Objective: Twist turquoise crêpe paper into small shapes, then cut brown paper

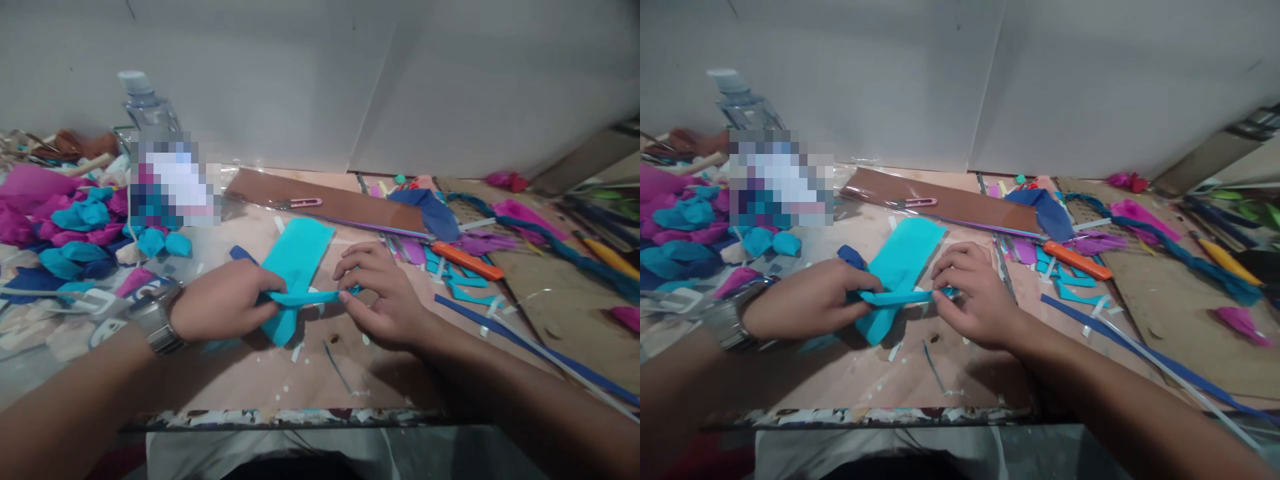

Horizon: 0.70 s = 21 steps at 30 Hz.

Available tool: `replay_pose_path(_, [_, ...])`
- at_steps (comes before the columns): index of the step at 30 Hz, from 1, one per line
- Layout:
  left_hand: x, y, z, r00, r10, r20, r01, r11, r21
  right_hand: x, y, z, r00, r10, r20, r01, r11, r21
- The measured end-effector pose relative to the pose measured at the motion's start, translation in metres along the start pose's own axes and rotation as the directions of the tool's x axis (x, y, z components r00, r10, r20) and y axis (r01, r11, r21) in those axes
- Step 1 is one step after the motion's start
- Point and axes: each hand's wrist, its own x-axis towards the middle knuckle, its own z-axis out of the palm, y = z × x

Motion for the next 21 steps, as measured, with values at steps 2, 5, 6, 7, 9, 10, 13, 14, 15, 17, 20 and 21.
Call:
replay_pose_path(2, [-0.001,-0.002,-0.005,0.999,-0.011,0.032,0.012,1.000,-0.019,0.000,0.000,0.001,1.000,0.016,0.007,-0.016,1.000,0.026])
replay_pose_path(5, [-0.003,-0.003,-0.006,0.982,0.076,0.173,-0.055,0.991,-0.123,0.000,-0.002,0.004,0.997,0.031,0.068,-0.037,0.996,0.087])
replay_pose_path(6, [-0.003,-0.003,-0.004,0.973,0.103,0.207,-0.072,0.986,-0.150,0.000,-0.004,0.005,0.994,0.032,0.102,-0.042,0.994,0.100])
replay_pose_path(7, [-0.002,-0.002,0.000,0.967,0.121,0.225,-0.081,0.981,-0.176,0.000,-0.005,0.007,0.990,0.033,0.136,-0.048,0.993,0.108])
replay_pose_path(9, [-0.001,0.001,0.008,0.957,0.146,0.251,-0.085,0.967,-0.240,0.000,-0.010,0.009,0.981,0.028,0.190,-0.051,0.992,0.114])
replay_pose_path(10, [0.000,0.002,0.012,0.958,0.151,0.242,-0.089,0.964,-0.249,-0.001,-0.012,0.010,0.978,0.025,0.207,-0.049,0.992,0.116])
replay_pose_path(13, [0.002,0.003,0.021,0.962,0.151,0.228,-0.093,0.965,-0.244,-0.002,-0.016,0.013,0.971,0.012,0.238,-0.041,0.992,0.118])
replay_pose_path(14, [0.003,0.003,0.022,0.961,0.153,0.230,-0.097,0.966,-0.239,-0.002,-0.016,0.013,0.970,0.009,0.244,-0.039,0.992,0.117])
replay_pose_path(15, [0.004,0.002,0.022,0.960,0.158,0.233,-0.103,0.967,-0.233,-0.002,-0.016,0.013,0.969,0.007,0.248,-0.037,0.992,0.117])
replay_pose_path(17, [0.005,-0.002,0.019,0.954,0.176,0.243,-0.122,0.967,-0.222,-0.003,-0.015,0.012,0.971,0.010,0.240,-0.039,0.992,0.118])
replay_pose_path(20, [0.004,-0.009,0.011,0.957,0.153,0.246,-0.103,0.973,-0.205,-0.001,-0.011,0.008,0.983,0.020,0.182,-0.048,0.987,0.154])
replay_pose_path(21, [0.004,-0.011,0.007,0.958,0.140,0.250,-0.087,0.973,-0.212,-0.001,-0.009,0.007,0.988,0.025,0.153,-0.053,0.982,0.180])
